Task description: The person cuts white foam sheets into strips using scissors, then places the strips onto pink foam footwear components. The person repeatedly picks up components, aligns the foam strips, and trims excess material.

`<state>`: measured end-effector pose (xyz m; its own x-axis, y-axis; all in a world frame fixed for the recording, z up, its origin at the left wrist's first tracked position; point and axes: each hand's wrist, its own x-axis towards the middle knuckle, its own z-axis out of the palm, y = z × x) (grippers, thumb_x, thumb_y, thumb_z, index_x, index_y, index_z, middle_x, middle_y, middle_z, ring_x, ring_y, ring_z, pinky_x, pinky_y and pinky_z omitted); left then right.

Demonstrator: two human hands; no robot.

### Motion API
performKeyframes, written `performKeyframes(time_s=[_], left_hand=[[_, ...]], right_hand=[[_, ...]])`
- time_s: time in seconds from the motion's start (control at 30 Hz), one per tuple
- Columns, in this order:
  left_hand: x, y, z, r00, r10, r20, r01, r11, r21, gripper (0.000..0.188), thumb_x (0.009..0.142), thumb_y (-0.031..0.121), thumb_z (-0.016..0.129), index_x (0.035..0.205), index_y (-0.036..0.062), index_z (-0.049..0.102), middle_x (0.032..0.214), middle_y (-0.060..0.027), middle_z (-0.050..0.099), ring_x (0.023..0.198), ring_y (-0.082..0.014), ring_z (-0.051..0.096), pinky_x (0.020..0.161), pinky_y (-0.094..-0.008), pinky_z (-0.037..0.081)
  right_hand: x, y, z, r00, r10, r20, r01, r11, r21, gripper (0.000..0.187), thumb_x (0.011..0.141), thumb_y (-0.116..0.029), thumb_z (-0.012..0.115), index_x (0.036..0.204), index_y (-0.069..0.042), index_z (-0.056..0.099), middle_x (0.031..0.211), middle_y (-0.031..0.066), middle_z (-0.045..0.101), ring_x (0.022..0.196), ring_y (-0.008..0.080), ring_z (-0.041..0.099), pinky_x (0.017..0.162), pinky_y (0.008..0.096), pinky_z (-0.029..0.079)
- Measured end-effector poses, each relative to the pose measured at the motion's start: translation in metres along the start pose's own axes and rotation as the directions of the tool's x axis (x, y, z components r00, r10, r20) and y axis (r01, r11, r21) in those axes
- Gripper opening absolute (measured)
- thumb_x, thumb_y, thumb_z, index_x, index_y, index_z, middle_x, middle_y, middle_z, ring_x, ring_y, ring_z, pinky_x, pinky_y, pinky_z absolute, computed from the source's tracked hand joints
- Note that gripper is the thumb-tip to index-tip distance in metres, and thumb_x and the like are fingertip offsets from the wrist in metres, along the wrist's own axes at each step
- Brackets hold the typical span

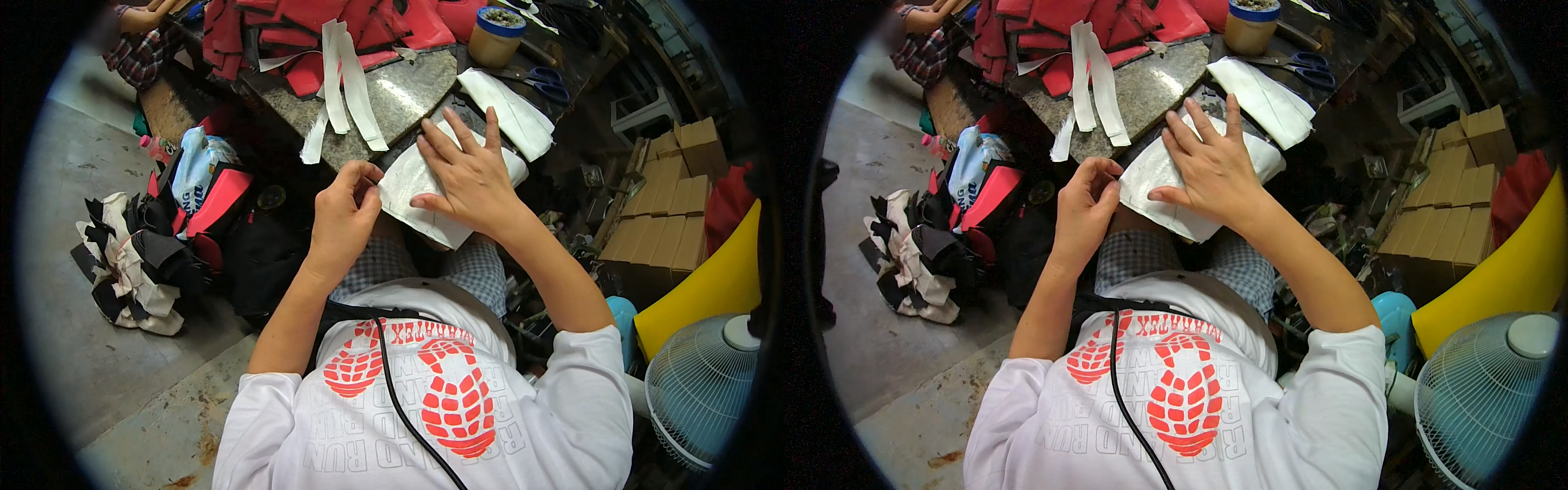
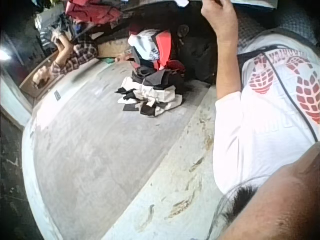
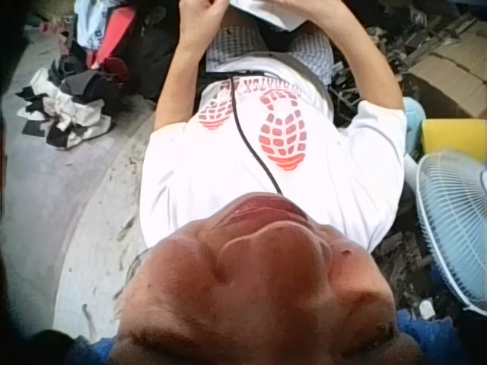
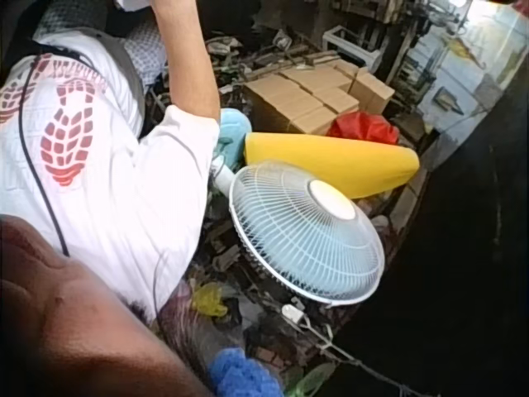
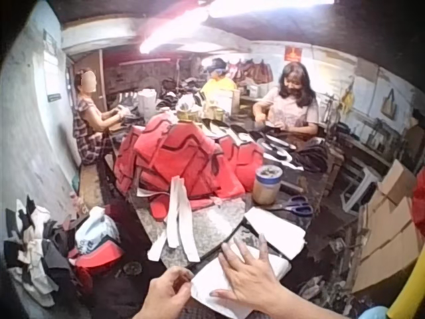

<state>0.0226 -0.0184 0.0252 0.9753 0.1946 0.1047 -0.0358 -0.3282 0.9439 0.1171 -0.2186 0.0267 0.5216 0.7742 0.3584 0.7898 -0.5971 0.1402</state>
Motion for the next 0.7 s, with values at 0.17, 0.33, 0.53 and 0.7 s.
performKeyframes(time_s=[0.17,0.33,0.53,0.7], left_hand=[[0.008,-0.003,-0.003,1.0,-0.03,0.006,0.03,1.0,0.001,0.016,0.087,-0.004,0.057,0.102,-0.0011,0.059,0.081,-0.0002,0.06,0.071,-0.0031,0.053,0.063,-0.0208,0.043],[0.01,-0.004,-0.001,1.0,-0.027,0.003,0.027,0.999,0.035,0.016,0.086,-0.003,0.057,0.101,-0.0011,0.059,0.078,-0.0028,0.06,0.068,-0.0053,0.054,0.062,-0.0227,0.044],[0.012,0.004,-0.002,0.999,-0.035,-0.013,0.036,0.992,0.117,0.017,0.084,-0.002,0.058,0.102,-0.0008,0.06,0.074,-0.0094,0.062,0.064,-0.0106,0.057,0.063,-0.0268,0.048],[0.033,0.04,0.004,0.845,0.528,0.088,-0.534,0.817,0.218,0.024,0.081,-0.006,0.059,0.104,0.0017,0.062,0.092,-0.0148,0.067,0.079,-0.03,0.067,0.07,-0.0357,0.053]], right_hand=[[-0.001,0.014,-0.013,0.989,0.142,0.04,-0.145,0.985,0.097,0.066,0.087,-0.071,0.042,0.116,-0.02,0.07,0.14,0.005,0.053,0.139,0.0281,0.036,0.115,0.0653,-0.001],[0.014,-0.003,-0.003,0.99,-0.063,-0.126,0.08,0.987,0.141,0.05,0.081,-0.065,0.056,0.085,-0.019,0.073,0.13,0.0063,0.059,0.134,0.0307,0.042,0.114,0.0685,-0.001],[0.002,0.037,-0.01,0.96,0.281,0.007,-0.238,0.8,0.551,0.033,0.089,-0.048,0.06,0.086,-0.018,0.074,0.129,0.006,0.061,0.131,0.0284,0.046,0.115,0.0629,0.012],[-0.025,0.067,-0.025,0.848,0.516,0.123,-0.316,0.306,0.898,0.041,0.091,-0.017,0.058,0.13,-0.005,0.053,0.127,0.0145,0.061,0.124,0.0256,0.053,0.105,0.0357,0.038]])
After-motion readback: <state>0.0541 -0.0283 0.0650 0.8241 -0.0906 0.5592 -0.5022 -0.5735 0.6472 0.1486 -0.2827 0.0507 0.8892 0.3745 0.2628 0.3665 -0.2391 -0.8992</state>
